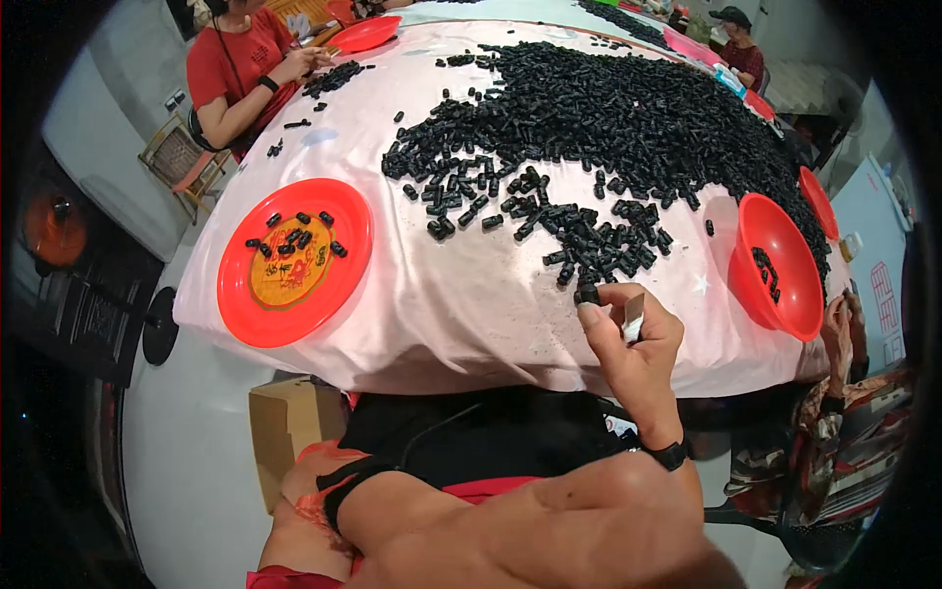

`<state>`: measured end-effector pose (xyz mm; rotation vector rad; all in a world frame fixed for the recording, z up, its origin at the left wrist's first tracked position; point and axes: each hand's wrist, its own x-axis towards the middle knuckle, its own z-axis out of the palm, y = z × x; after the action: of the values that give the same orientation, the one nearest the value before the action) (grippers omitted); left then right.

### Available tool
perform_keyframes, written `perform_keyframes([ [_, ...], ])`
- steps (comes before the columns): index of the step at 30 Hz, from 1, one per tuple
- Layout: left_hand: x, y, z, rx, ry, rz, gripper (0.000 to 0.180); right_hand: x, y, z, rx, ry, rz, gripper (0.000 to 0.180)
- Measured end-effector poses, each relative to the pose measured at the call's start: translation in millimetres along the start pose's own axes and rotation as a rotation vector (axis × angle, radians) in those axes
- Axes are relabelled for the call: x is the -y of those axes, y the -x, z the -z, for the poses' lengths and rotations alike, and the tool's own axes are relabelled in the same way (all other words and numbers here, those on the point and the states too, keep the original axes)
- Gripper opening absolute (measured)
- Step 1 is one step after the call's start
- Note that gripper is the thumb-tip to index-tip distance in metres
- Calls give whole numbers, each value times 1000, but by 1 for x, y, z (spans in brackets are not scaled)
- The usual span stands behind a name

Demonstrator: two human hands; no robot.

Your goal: Sorting small black rubber or plastic components on a table in a manufacturing facility.

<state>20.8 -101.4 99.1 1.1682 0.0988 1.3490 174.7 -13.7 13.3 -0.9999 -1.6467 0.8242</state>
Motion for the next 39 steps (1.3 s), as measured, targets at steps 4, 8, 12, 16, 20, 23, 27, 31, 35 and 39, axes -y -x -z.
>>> perform_keyframes([
  [4,3,0,-4,3,21,6,27,-1,0,-1,12,-27,8,13],
  [8,6,-2,-8,21,59,15,28,3,1,-1,11,-13,16,13],
  [12,9,-4,-11,33,91,25,29,4,-1,0,18,-14,-11,13],
  [16,8,-1,-12,19,102,31,31,1,0,-1,-7,-6,37,13],
  [20,8,3,-14,-5,118,35,32,3,-1,-1,6,14,35,13],
  [23,6,6,-14,-19,129,35,32,3,-1,-1,8,9,33,12],
  [27,5,10,-15,-38,139,33,34,2,0,-4,5,13,38,11],
  [31,2,12,-17,-43,156,32,35,2,0,-4,-2,27,82,11],
  [35,0,15,-17,-63,161,46,36,-3,1,-2,4,20,32,11],
  [39,-1,17,-19,-73,174,46,37,1,2,-5,1,-8,6,11],
])
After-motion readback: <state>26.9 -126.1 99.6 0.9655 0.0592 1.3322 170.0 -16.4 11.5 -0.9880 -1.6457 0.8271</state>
